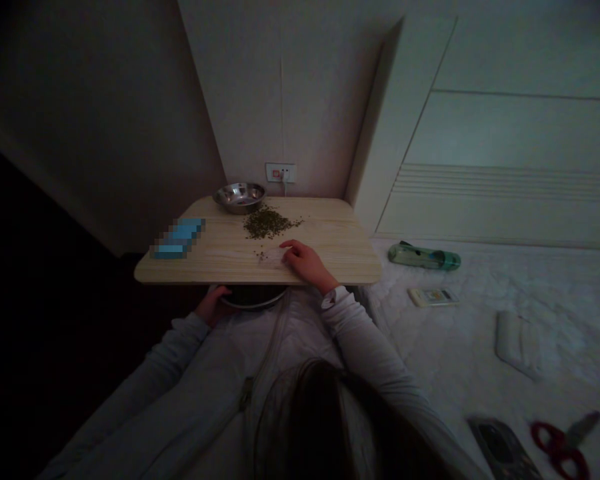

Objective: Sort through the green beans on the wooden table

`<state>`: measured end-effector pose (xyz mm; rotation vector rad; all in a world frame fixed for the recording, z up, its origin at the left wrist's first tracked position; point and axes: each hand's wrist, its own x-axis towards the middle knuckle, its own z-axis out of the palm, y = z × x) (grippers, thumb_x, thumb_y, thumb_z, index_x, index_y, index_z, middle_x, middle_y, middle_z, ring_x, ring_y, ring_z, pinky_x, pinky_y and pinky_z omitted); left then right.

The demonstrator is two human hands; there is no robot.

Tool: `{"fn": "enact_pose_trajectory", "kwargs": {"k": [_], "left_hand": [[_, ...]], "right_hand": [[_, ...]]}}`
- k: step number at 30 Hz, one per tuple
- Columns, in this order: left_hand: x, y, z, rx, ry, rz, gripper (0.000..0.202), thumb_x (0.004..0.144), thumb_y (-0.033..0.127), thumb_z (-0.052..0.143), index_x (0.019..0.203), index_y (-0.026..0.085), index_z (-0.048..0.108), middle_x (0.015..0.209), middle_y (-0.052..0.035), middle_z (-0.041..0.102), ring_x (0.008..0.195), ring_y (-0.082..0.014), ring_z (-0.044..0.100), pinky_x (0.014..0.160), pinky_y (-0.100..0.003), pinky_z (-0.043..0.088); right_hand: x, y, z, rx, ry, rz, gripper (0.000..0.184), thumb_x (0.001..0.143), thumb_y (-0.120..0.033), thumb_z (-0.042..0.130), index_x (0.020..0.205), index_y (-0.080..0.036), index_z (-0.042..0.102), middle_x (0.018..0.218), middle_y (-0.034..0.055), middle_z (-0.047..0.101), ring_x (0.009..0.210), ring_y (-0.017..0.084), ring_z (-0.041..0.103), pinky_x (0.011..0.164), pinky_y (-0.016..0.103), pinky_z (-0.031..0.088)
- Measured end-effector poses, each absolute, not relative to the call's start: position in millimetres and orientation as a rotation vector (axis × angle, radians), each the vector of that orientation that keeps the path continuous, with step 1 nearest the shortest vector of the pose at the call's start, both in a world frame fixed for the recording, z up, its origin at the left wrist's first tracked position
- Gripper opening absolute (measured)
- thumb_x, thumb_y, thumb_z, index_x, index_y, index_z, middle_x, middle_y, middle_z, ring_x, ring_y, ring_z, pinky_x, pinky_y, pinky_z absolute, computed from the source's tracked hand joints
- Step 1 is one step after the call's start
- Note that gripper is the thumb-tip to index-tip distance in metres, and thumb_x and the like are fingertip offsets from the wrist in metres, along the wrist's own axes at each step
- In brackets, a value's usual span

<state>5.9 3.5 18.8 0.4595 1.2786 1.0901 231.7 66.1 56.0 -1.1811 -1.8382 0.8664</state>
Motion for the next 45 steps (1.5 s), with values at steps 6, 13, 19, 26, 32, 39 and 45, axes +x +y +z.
{"fn": "enact_pose_trajectory", "kwargs": {"k": [6, 13, 19, 26, 32, 39, 45], "left_hand": [[6.5, 3.1, 21.2, 0.479, 1.29, 1.067, 0.011, 0.065, 0.008, 0.045, 0.066, 0.014, 0.055, 0.062, -0.0044, 0.063, 0.054, -0.0177, 0.059, 0.038, -0.025, 0.045], [5.5, 3.5, 18.0, 0.468, 1.257, 1.069, 0.017, 0.064, 0.009, 0.046, 0.075, 0.013, 0.058, 0.06, -0.0046, 0.063, 0.056, -0.0191, 0.06, 0.039, -0.026, 0.046], [5.6, 3.6, 17.7, 0.465, 1.257, 1.083, 0.013, 0.064, 0.008, 0.047, 0.071, 0.013, 0.057, 0.063, -0.0046, 0.063, 0.058, -0.0186, 0.06, 0.04, -0.026, 0.047], [5.2, 3.5, 18.2, 0.484, 1.248, 1.095, 0.013, 0.064, 0.008, 0.048, 0.071, 0.014, 0.057, 0.065, -0.0038, 0.062, 0.063, -0.0189, 0.061, 0.043, -0.026, 0.048], [4.6, 3.6, 18.0, 0.493, 1.243, 1.091, 0.01, 0.063, 0.009, 0.05, 0.07, 0.014, 0.056, 0.063, -0.0028, 0.061, 0.056, -0.0167, 0.058, 0.04, -0.025, 0.047], [3.2, 4.8, 14.4, 0.498, 1.232, 1.076, 0.011, 0.064, 0.011, 0.049, 0.072, 0.014, 0.057, 0.063, -0.0036, 0.061, 0.058, -0.0179, 0.059, 0.041, -0.026, 0.048], [2.8, 5.1, 13.8, 0.502, 1.239, 1.082, 0.009, 0.064, 0.011, 0.049, 0.07, 0.014, 0.055, 0.061, -0.0027, 0.06, 0.058, -0.0175, 0.06, 0.041, -0.026, 0.048]], "right_hand": [[232.8, 66.9, 56.1, -1.188, -1.776, 0.894, 0.033, 0.069, -0.018, 0.042, 0.098, -0.017, 0.055, 0.068, -0.0019, 0.06, 0.06, 0.01, 0.049, 0.062, 0.023, 0.037], [232.3, 66.8, 55.1, -1.214, -1.742, 0.856, 0.031, 0.069, -0.02, 0.042, 0.097, -0.017, 0.056, 0.066, -0.0018, 0.06, 0.058, 0.01, 0.047, 0.06, 0.023, 0.036], [231.9, 65.0, 56.7, -1.203, -1.729, 0.816, 0.032, 0.069, -0.019, 0.041, 0.097, -0.017, 0.056, 0.065, -0.0022, 0.059, 0.058, 0.01, 0.046, 0.061, 0.023, 0.036], [232.1, 66.8, 55.5, -1.204, -1.723, 0.823, 0.031, 0.069, -0.019, 0.041, 0.098, -0.016, 0.054, 0.066, -0.0019, 0.059, 0.058, 0.01, 0.047, 0.06, 0.023, 0.036], [232.8, 65.2, 57.5, -1.2, -1.756, 0.84, 0.032, 0.07, -0.02, 0.041, 0.098, -0.017, 0.054, 0.067, -0.0017, 0.06, 0.059, 0.01, 0.048, 0.062, 0.024, 0.037], [232.2, 64.7, 58.0, -1.188, -1.766, 0.866, 0.031, 0.069, -0.019, 0.041, 0.097, -0.017, 0.055, 0.068, -0.0013, 0.061, 0.062, 0.011, 0.05, 0.065, 0.025, 0.039], [232.8, 67.1, 55.3, -1.179, -1.771, 0.856, 0.032, 0.069, -0.02, 0.042, 0.098, -0.017, 0.055, 0.068, -0.0011, 0.061, 0.061, 0.011, 0.049, 0.064, 0.025, 0.038]]}}
